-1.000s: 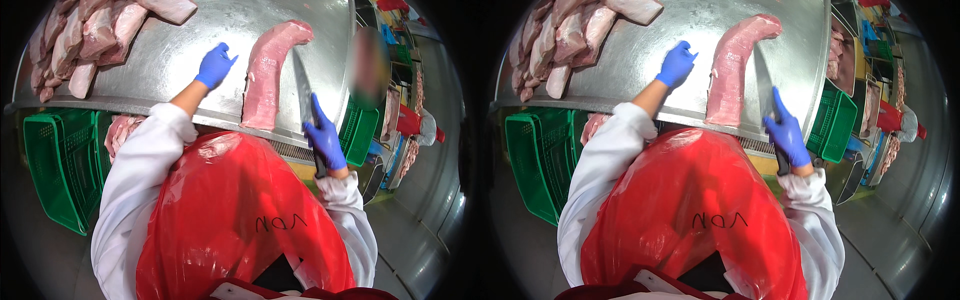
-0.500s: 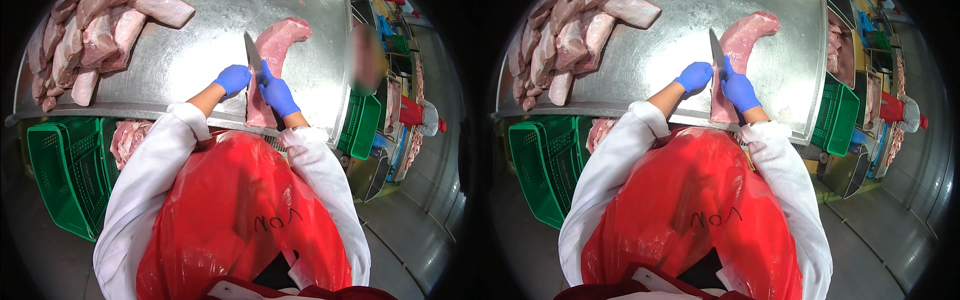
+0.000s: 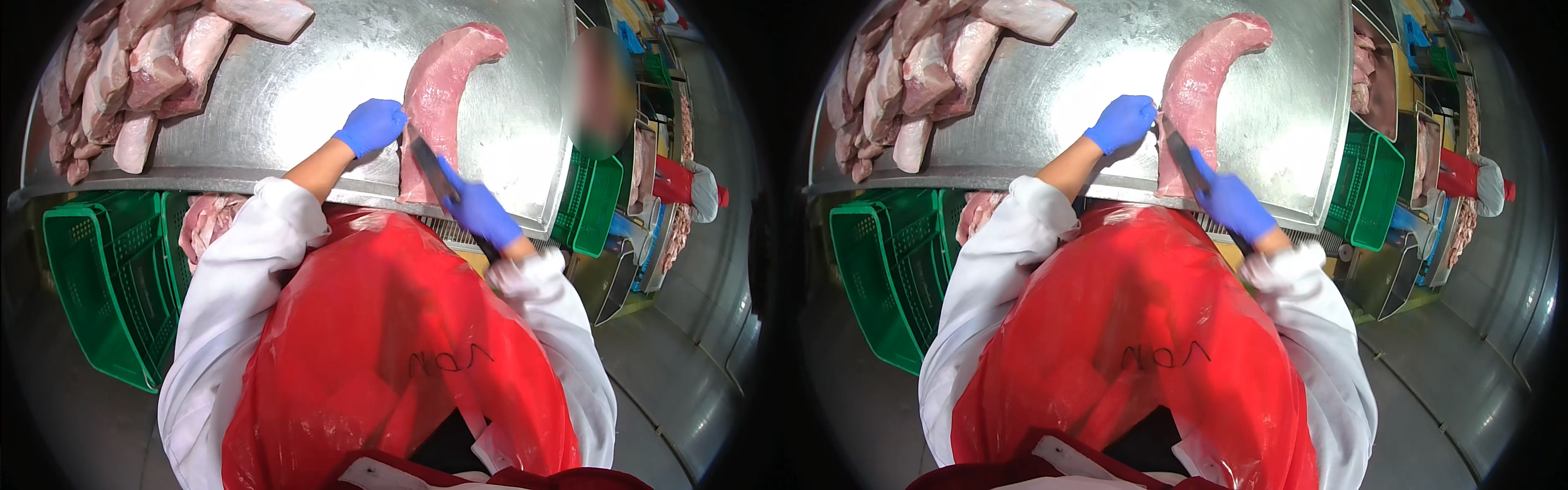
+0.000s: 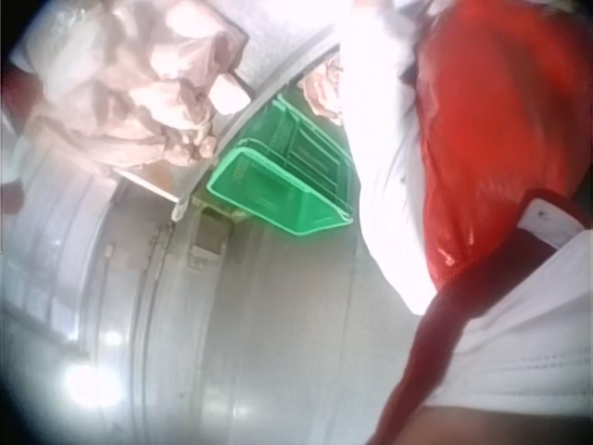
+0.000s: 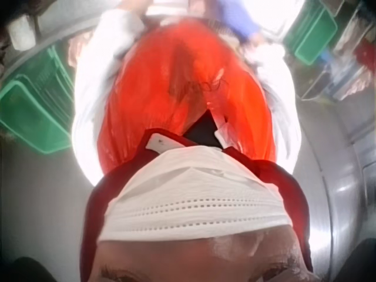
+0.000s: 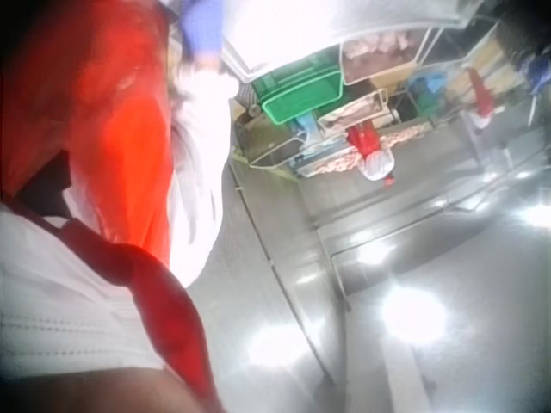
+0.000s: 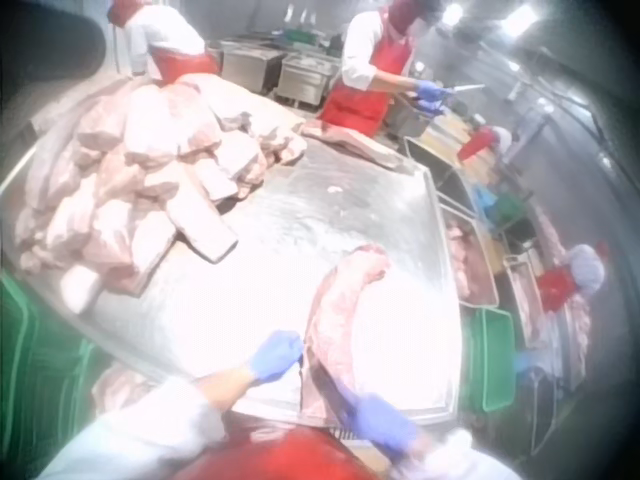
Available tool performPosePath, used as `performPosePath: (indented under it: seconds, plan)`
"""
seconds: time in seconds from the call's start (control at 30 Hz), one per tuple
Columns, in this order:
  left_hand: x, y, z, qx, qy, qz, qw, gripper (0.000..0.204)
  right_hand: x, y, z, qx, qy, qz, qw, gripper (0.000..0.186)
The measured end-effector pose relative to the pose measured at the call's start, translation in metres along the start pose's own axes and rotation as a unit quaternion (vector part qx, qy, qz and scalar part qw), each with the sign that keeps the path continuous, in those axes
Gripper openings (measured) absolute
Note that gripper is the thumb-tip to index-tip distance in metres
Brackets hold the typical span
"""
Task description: The person uses a knife to trim fat and cut large pieces of raw meat on a stainless steel table. Trimmed pieces are placed into green plastic bins while larger cuts are set aside on the table.
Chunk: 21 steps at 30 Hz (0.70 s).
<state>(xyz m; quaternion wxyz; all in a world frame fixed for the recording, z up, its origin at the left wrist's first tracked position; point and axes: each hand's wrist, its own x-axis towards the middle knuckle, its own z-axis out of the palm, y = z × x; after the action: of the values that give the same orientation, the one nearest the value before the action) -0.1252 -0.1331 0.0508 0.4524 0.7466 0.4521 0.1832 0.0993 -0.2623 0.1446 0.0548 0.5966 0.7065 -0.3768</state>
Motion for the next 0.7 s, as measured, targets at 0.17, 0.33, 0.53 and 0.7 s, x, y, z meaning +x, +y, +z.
performPosePath:
  seconds: [0.17, 0.33, 0.53, 0.7]
  plan:
    - [-0.033, 0.029, 0.001, -0.118, 0.033, 0.054, 0.991, 0.028, -0.011, -0.002, -0.010, 0.059, -0.054, -0.014, 0.997, 0.077]
    - [-0.095, 0.082, -0.070, -0.199, 0.059, 0.060, 0.976, 0.021, 0.045, 0.001, 0.014, 0.071, -0.067, -0.145, 0.985, 0.077]
    - [-0.293, -0.007, -0.102, -0.103, 0.171, -0.169, 0.965, 0.024, 0.054, 0.071, -0.031, 0.263, 0.039, -0.049, 0.963, 0.078]
    - [-0.343, -0.036, -0.078, 0.308, 0.041, -0.568, 0.763, 0.055, 0.094, 0.045, -0.005, 0.285, -0.019, -0.066, 0.956, 0.077]
